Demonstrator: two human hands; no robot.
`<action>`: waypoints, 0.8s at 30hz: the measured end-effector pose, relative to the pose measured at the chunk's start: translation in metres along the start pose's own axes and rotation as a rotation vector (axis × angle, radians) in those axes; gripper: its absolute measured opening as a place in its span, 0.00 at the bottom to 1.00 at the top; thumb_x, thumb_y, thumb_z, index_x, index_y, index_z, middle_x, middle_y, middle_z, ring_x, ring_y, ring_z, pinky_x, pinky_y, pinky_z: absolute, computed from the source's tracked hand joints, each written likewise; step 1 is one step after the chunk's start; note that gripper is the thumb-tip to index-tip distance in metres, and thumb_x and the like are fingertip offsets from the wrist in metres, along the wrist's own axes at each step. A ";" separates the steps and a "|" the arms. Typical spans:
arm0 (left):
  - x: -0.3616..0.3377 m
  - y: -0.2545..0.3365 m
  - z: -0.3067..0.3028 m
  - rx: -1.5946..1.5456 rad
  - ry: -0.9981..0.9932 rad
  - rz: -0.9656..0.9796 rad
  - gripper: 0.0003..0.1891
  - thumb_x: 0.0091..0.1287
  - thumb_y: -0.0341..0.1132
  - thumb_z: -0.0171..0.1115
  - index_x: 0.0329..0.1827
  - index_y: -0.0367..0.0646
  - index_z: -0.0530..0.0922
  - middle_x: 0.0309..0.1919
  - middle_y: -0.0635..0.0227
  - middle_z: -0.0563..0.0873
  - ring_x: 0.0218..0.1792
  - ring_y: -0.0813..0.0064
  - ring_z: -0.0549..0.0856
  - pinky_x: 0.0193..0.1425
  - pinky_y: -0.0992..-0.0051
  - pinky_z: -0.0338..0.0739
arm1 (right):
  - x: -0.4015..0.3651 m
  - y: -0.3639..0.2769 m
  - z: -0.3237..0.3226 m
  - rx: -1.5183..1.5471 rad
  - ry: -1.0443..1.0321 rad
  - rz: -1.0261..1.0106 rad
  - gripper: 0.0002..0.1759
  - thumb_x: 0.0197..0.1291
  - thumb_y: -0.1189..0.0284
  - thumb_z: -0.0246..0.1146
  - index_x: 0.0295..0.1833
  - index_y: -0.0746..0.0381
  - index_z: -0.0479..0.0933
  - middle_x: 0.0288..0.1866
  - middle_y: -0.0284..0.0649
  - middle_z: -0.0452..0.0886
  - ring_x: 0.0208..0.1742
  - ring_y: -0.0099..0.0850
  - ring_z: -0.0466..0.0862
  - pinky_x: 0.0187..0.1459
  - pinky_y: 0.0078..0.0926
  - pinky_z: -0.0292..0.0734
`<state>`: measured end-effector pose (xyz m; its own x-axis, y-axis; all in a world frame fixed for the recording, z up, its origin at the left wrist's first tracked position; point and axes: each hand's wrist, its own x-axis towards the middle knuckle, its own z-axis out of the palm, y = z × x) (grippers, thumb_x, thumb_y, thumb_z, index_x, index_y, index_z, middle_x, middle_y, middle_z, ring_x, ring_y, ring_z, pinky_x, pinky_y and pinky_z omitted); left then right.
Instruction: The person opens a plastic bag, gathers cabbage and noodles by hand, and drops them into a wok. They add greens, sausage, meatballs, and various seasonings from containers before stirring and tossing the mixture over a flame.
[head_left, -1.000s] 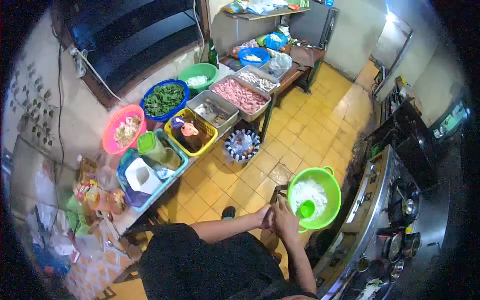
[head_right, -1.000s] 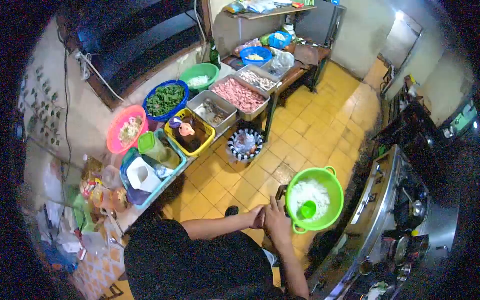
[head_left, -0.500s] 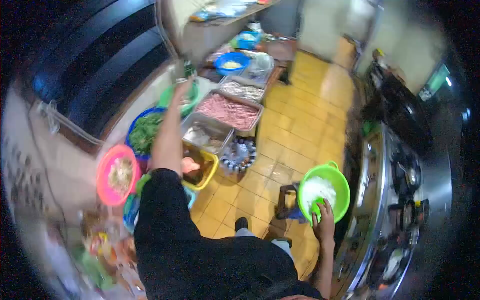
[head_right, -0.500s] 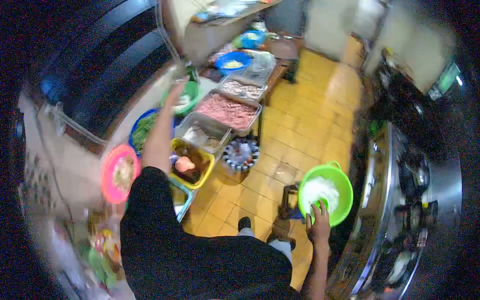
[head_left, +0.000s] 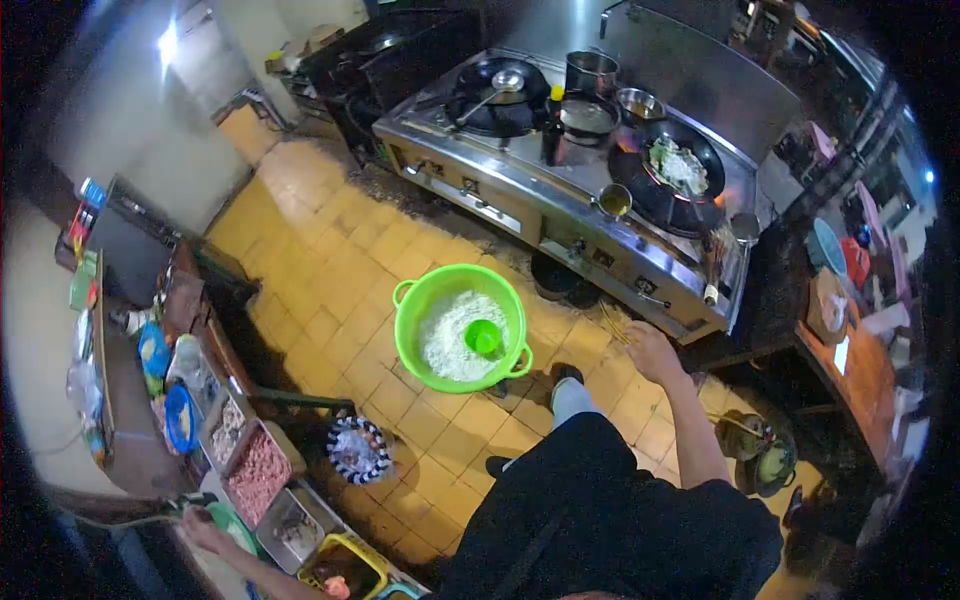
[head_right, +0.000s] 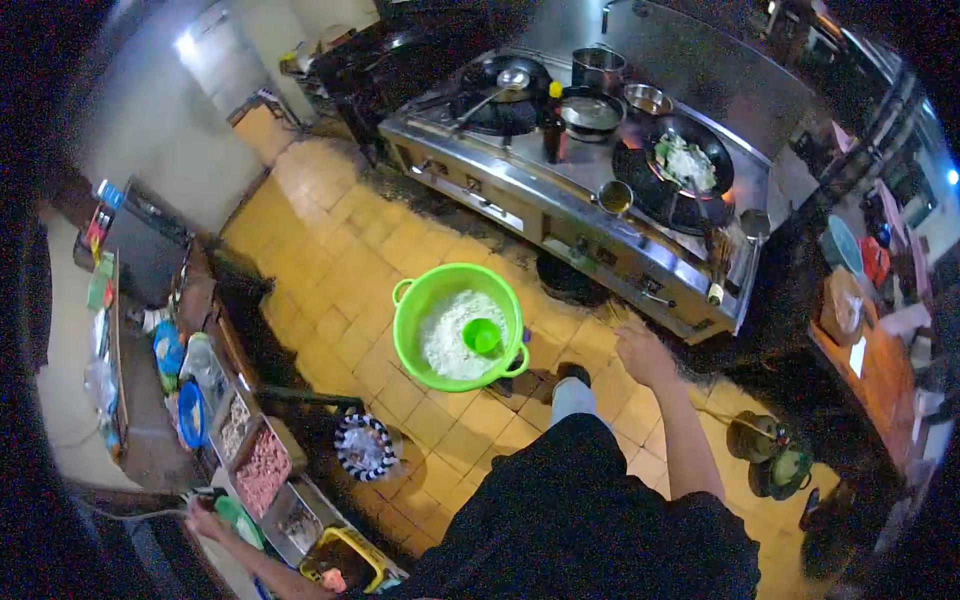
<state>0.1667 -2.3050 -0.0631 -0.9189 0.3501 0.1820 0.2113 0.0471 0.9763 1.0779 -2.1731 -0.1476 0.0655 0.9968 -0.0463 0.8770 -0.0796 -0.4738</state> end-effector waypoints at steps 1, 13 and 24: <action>-0.027 0.002 0.042 0.174 -0.163 0.245 0.16 0.66 0.40 0.53 0.44 0.33 0.76 0.36 0.61 0.81 0.37 0.69 0.78 0.44 0.72 0.74 | 0.016 0.000 0.000 0.052 -0.026 -0.020 0.19 0.55 0.68 0.57 0.53 0.62 0.73 0.53 0.47 0.75 0.54 0.46 0.74 0.54 0.36 0.70; -0.614 0.168 0.632 -0.495 -1.502 -0.252 0.06 0.59 0.24 0.60 0.31 0.41 0.71 0.26 0.74 0.75 0.29 0.85 0.75 0.35 0.83 0.73 | 0.224 0.039 0.090 0.449 -0.586 -0.196 0.21 0.57 0.68 0.56 0.56 0.64 0.69 0.49 0.44 0.77 0.55 0.36 0.74 0.57 0.37 0.67; -0.672 0.226 0.783 -0.456 -1.644 0.349 0.10 0.63 0.32 0.57 0.43 0.37 0.79 0.38 0.59 0.83 0.38 0.67 0.83 0.44 0.75 0.76 | 0.424 0.088 -0.015 0.716 0.075 0.015 0.16 0.60 0.65 0.60 0.48 0.66 0.76 0.35 0.37 0.82 0.35 0.22 0.78 0.37 0.22 0.74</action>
<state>1.0926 -1.7973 -0.0570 0.4743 0.8046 0.3572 -0.0596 -0.3755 0.9249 1.1901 -1.7575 -0.1959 0.1304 0.9914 -0.0091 0.3499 -0.0546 -0.9352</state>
